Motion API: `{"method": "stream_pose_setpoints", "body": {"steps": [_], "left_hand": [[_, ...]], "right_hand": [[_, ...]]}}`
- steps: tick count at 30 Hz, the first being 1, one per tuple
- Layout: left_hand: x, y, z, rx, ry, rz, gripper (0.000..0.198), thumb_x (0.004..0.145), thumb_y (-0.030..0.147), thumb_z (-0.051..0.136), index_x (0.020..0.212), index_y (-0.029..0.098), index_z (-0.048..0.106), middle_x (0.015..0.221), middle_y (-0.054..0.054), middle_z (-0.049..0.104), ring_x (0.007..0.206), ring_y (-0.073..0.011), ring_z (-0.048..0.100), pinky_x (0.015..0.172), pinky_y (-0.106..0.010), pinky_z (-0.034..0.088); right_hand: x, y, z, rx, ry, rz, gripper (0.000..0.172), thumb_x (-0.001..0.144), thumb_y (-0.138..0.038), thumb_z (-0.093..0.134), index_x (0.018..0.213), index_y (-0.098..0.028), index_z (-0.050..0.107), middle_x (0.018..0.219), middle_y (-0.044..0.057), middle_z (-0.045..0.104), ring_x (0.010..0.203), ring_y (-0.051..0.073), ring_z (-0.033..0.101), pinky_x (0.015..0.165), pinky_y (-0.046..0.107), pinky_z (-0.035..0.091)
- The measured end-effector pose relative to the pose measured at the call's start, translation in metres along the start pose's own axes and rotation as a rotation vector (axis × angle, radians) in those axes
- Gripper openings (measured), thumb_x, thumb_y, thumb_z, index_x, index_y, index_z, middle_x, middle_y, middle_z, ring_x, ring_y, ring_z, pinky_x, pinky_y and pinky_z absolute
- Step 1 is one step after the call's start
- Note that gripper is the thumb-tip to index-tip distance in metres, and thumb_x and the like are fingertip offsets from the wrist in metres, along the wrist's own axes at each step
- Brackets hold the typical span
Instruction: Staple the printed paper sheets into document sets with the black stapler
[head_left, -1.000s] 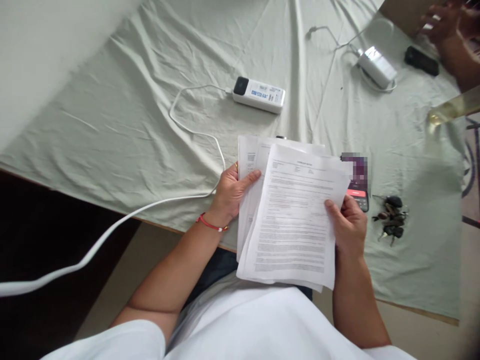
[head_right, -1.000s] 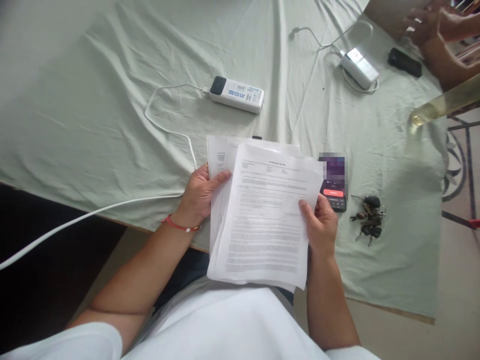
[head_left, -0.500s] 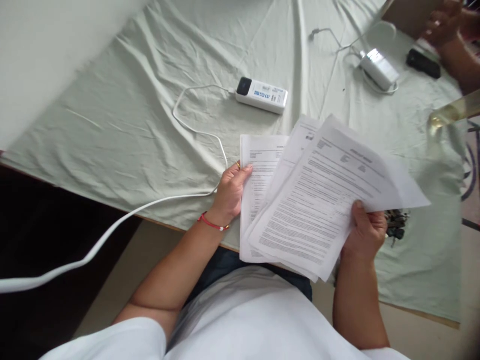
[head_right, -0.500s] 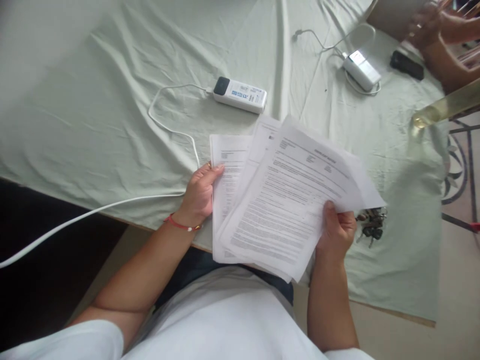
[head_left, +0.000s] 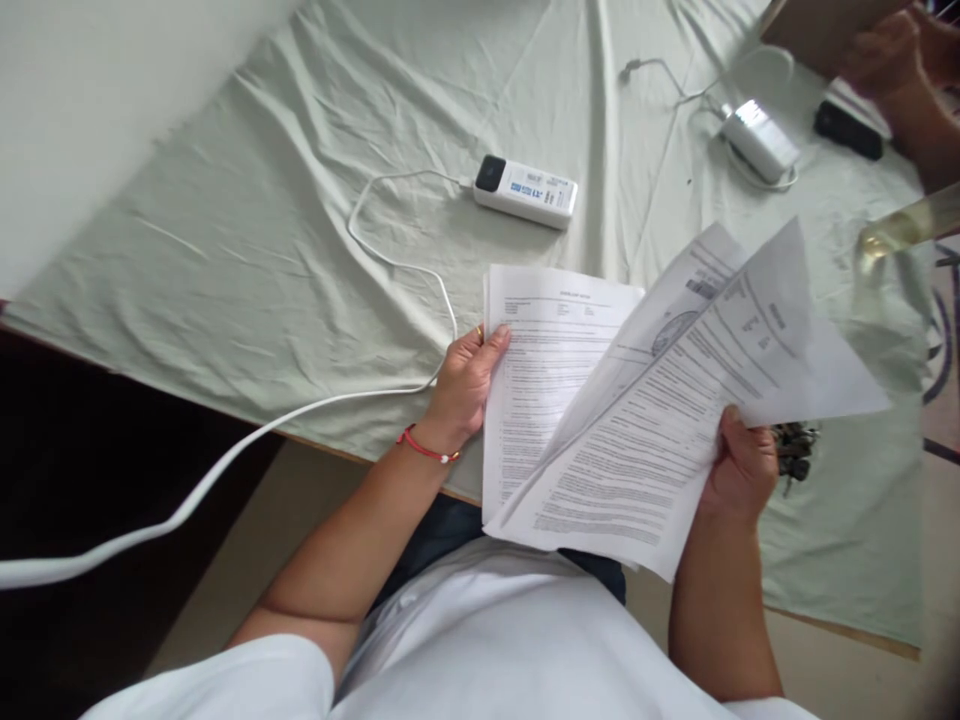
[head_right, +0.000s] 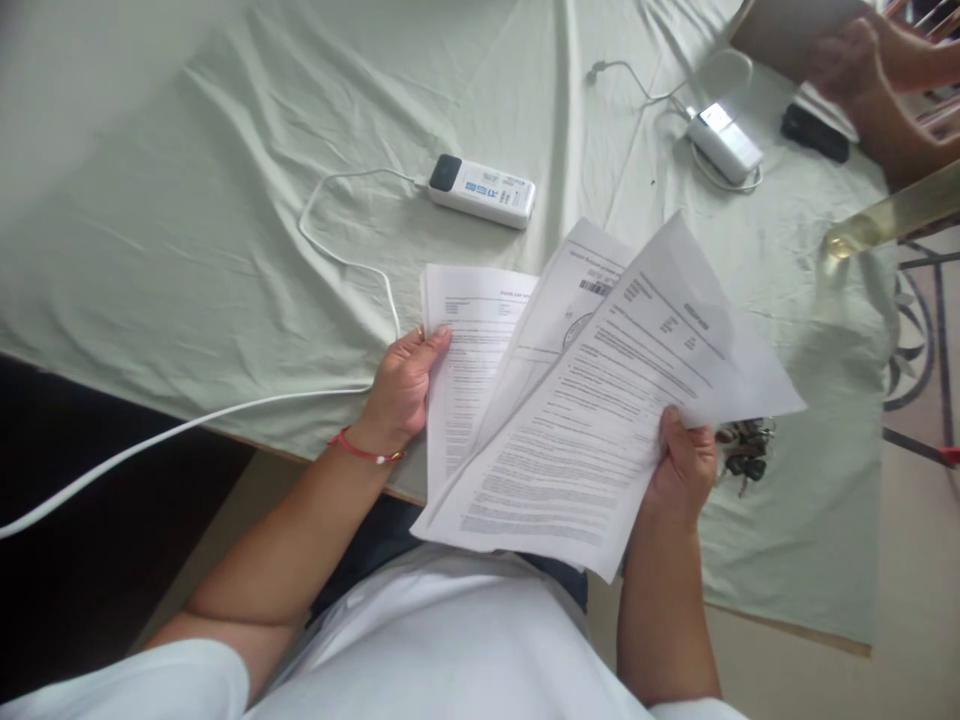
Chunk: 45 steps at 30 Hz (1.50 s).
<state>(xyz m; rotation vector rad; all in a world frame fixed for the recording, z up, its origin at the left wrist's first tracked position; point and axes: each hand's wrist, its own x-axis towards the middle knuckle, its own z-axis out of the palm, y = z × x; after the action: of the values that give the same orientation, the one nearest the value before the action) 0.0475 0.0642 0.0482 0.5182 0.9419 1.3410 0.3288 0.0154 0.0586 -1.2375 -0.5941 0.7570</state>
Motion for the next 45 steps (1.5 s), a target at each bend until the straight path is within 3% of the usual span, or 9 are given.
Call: {"method": "stream_pose_setpoints", "body": {"steps": [6, 12, 22, 27, 33, 38, 41, 45], "left_hand": [[-0.001, -0.001, -0.001, 0.047, -0.025, 0.001, 0.039, 0.083, 0.051, 0.089, 0.101, 0.019, 0.077, 0.104, -0.01, 0.084, 0.116, -0.0323, 0.078, 0.1, -0.046, 0.065], [-0.007, -0.003, -0.001, 0.106, -0.083, 0.008, 0.041, 0.091, 0.056, 0.082, 0.108, 0.019, 0.079, 0.106, -0.01, 0.084, 0.117, -0.034, 0.077, 0.099, -0.045, 0.064], [-0.012, -0.004, 0.0, 0.189, -0.076, 0.063, 0.043, 0.099, 0.062, 0.072, 0.113, 0.022, 0.08, 0.109, -0.01, 0.083, 0.123, -0.0321, 0.075, 0.106, -0.043, 0.06], [-0.012, -0.007, -0.003, 0.212, -0.056, 0.071, 0.046, 0.099, 0.063, 0.07, 0.113, 0.02, 0.08, 0.113, -0.01, 0.082, 0.119, -0.0314, 0.076, 0.101, -0.04, 0.061], [-0.011, -0.006, -0.003, 0.278, -0.167, 0.067, 0.047, 0.098, 0.06, 0.073, 0.122, 0.02, 0.077, 0.113, -0.009, 0.083, 0.107, -0.0291, 0.079, 0.089, -0.039, 0.064], [-0.009, -0.006, -0.002, 0.333, -0.154, 0.121, 0.044, 0.102, 0.058, 0.069, 0.123, 0.02, 0.077, 0.114, -0.008, 0.083, 0.112, -0.0272, 0.077, 0.099, -0.04, 0.061], [-0.007, -0.007, -0.003, 0.336, -0.14, 0.128, 0.044, 0.103, 0.059, 0.067, 0.122, 0.02, 0.077, 0.112, -0.007, 0.083, 0.106, -0.0256, 0.078, 0.094, -0.038, 0.062], [-0.007, -0.007, -0.003, 0.342, -0.127, 0.131, 0.045, 0.103, 0.06, 0.066, 0.119, 0.019, 0.077, 0.108, -0.007, 0.083, 0.099, -0.0243, 0.079, 0.087, -0.035, 0.062]], "right_hand": [[-0.008, 0.003, 0.002, -0.035, 0.031, 0.007, 0.035, 0.071, -0.026, 0.091, 0.104, -0.018, 0.083, 0.094, 0.002, 0.084, 0.097, 0.018, 0.08, 0.1, 0.034, 0.066], [-0.017, 0.005, 0.002, -0.176, -0.113, 0.044, 0.035, 0.076, -0.034, 0.095, 0.105, -0.018, 0.083, 0.102, 0.007, 0.084, 0.095, 0.023, 0.08, 0.09, 0.041, 0.067], [-0.02, 0.003, 0.004, -0.181, -0.143, 0.052, 0.034, 0.08, -0.034, 0.092, 0.109, -0.02, 0.084, 0.105, 0.007, 0.084, 0.096, 0.022, 0.079, 0.088, 0.038, 0.067], [-0.02, 0.005, 0.003, -0.184, -0.14, 0.048, 0.033, 0.081, -0.035, 0.092, 0.11, -0.021, 0.084, 0.104, 0.006, 0.085, 0.097, 0.021, 0.08, 0.087, 0.035, 0.067], [-0.025, 0.008, 0.0, -0.203, -0.2, 0.105, 0.036, 0.083, -0.039, 0.091, 0.115, -0.024, 0.082, 0.109, 0.006, 0.084, 0.095, 0.022, 0.079, 0.087, 0.038, 0.066], [-0.022, 0.01, -0.003, -0.293, -0.182, 0.015, 0.025, 0.088, -0.044, 0.087, 0.101, -0.024, 0.081, 0.095, 0.002, 0.08, 0.082, 0.017, 0.072, 0.074, 0.03, 0.059], [-0.017, 0.013, -0.004, -0.304, -0.135, -0.073, 0.022, 0.086, -0.04, 0.089, 0.097, -0.023, 0.08, 0.086, 0.0, 0.076, 0.078, 0.014, 0.067, 0.075, 0.028, 0.055], [-0.013, 0.016, -0.005, -0.27, -0.114, -0.085, 0.022, 0.081, -0.037, 0.093, 0.092, -0.022, 0.081, 0.081, -0.001, 0.074, 0.074, 0.013, 0.064, 0.074, 0.027, 0.052]]}}
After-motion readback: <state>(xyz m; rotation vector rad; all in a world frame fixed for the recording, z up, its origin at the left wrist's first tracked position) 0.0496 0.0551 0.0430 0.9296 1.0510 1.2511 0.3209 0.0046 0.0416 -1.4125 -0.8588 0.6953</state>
